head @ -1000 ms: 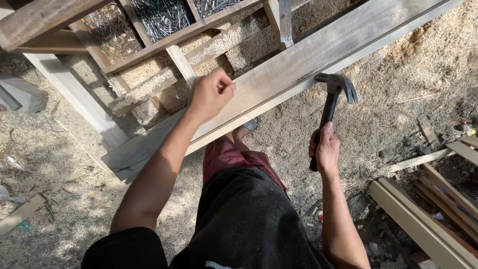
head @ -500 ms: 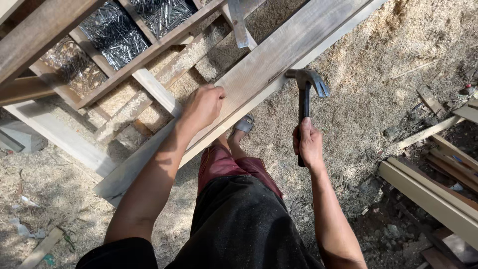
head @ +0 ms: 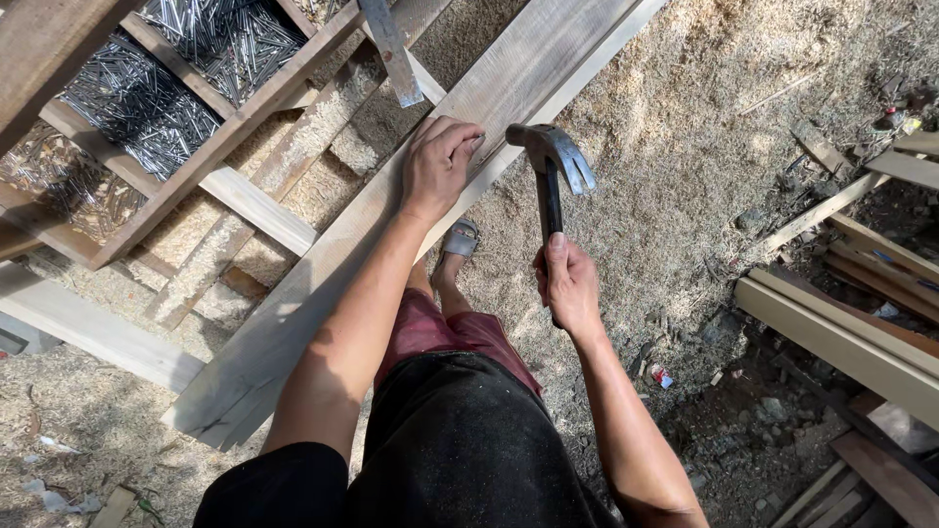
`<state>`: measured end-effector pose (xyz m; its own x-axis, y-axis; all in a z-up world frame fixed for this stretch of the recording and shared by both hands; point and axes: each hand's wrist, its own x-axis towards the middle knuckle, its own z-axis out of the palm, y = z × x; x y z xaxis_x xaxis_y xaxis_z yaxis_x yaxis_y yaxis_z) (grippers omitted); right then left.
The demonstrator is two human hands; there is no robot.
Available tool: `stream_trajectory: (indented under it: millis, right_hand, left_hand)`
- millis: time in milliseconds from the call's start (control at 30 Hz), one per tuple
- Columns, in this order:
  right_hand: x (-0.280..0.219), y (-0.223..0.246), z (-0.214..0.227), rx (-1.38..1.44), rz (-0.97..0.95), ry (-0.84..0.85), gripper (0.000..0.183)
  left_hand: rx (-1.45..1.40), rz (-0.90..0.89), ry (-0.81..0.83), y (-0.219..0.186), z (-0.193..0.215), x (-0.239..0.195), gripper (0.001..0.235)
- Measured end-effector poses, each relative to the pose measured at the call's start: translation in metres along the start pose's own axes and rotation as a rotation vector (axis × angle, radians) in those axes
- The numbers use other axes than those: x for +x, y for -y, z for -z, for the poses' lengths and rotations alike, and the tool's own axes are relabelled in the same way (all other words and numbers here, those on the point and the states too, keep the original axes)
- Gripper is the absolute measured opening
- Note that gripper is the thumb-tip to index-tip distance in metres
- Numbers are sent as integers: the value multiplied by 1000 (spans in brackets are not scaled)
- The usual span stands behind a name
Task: The person measures and marks a wooden plank with a try square and pencil, then saws it to size. They position the cut plank onto a wooden frame and hammer nails to secure it. The person repeats measuring and marking on another plank.
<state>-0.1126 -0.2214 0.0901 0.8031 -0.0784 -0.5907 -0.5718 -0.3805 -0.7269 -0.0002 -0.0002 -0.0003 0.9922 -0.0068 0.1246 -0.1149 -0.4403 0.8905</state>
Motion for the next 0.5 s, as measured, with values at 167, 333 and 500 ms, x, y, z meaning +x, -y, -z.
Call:
stream_trajectory:
  millis: [167,333,500]
  right_hand:
    - [-5,6,-4,-60,192,-52,61]
    - [1,13,-14,-420,183,-97,58]
    - [-9,23,5,-204,234,-26,58]
  left_hand:
    - [53,-77,-59,2,0,0,14]
    - [68,-81,-66,0,-5,-4,11]
    - [158,-118,-40,6,14,-4,11]
